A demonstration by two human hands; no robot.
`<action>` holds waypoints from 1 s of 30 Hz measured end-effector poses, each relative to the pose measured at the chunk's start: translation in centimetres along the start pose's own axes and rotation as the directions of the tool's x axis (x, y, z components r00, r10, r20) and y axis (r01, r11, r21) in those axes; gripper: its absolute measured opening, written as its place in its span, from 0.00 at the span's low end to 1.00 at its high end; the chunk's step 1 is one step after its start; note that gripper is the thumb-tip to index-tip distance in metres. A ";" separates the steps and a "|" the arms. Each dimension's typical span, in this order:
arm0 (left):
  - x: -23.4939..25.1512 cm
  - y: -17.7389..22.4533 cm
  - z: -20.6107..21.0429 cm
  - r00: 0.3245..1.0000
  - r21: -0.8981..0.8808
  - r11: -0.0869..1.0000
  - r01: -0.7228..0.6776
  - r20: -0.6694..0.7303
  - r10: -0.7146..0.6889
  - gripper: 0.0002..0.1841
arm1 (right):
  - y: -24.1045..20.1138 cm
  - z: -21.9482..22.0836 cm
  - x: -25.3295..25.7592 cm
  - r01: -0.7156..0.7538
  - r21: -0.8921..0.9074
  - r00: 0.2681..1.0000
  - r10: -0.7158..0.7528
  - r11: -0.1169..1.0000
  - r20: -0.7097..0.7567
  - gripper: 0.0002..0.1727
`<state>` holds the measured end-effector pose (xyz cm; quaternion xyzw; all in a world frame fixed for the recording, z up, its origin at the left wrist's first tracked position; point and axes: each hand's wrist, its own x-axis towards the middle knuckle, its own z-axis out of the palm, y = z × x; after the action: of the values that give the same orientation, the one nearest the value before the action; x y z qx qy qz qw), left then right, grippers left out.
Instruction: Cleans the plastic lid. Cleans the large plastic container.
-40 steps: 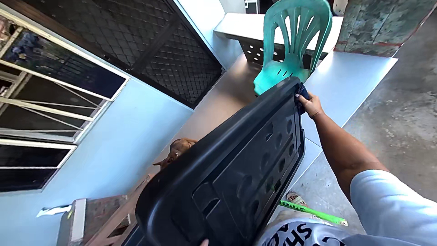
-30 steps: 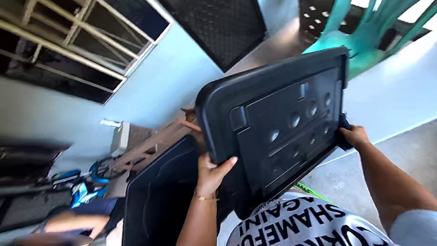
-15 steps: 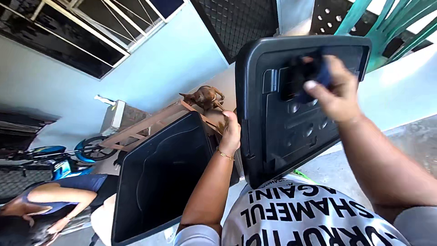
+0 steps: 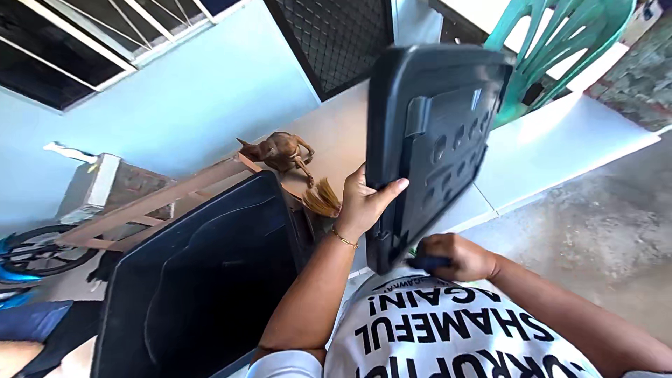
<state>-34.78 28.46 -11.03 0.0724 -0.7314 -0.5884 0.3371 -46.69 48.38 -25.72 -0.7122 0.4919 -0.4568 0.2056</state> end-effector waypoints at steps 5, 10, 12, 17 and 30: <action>0.7 -2.3 4.6 0.895 0.242 0.921 -0.305 0.403 0.190 0.18 | 1.2 -3.9 -11.9 -0.431 0.660 0.398 0.786 0.615 -0.473 0.12; -1.4 -10.1 8.5 0.584 0.331 0.737 -0.590 0.804 0.107 0.32 | 0.5 -3.4 -21.7 0.162 0.835 -0.210 0.845 0.526 -0.492 0.22; -2.4 -13.1 9.4 0.432 0.293 0.704 -0.647 0.901 0.022 0.32 | -0.2 -2.5 -23.8 0.237 0.816 -0.291 0.840 0.528 -0.459 0.26; -4.9 -19.5 9.0 0.179 0.209 0.689 -0.694 0.977 -0.117 0.35 | -0.6 -0.2 -25.9 0.252 0.832 -0.381 0.841 0.495 -0.384 0.28; -7.9 -27.1 9.3 -0.112 0.285 0.835 -0.470 0.919 -0.377 0.42 | 8.4 -1.8 -23.9 0.038 0.940 -0.461 0.840 0.340 -0.285 0.22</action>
<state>-41.99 31.90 -39.64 -0.3269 -0.8618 -0.1875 -0.3395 -54.91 66.28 -41.80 0.3280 0.5511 -0.7457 0.1808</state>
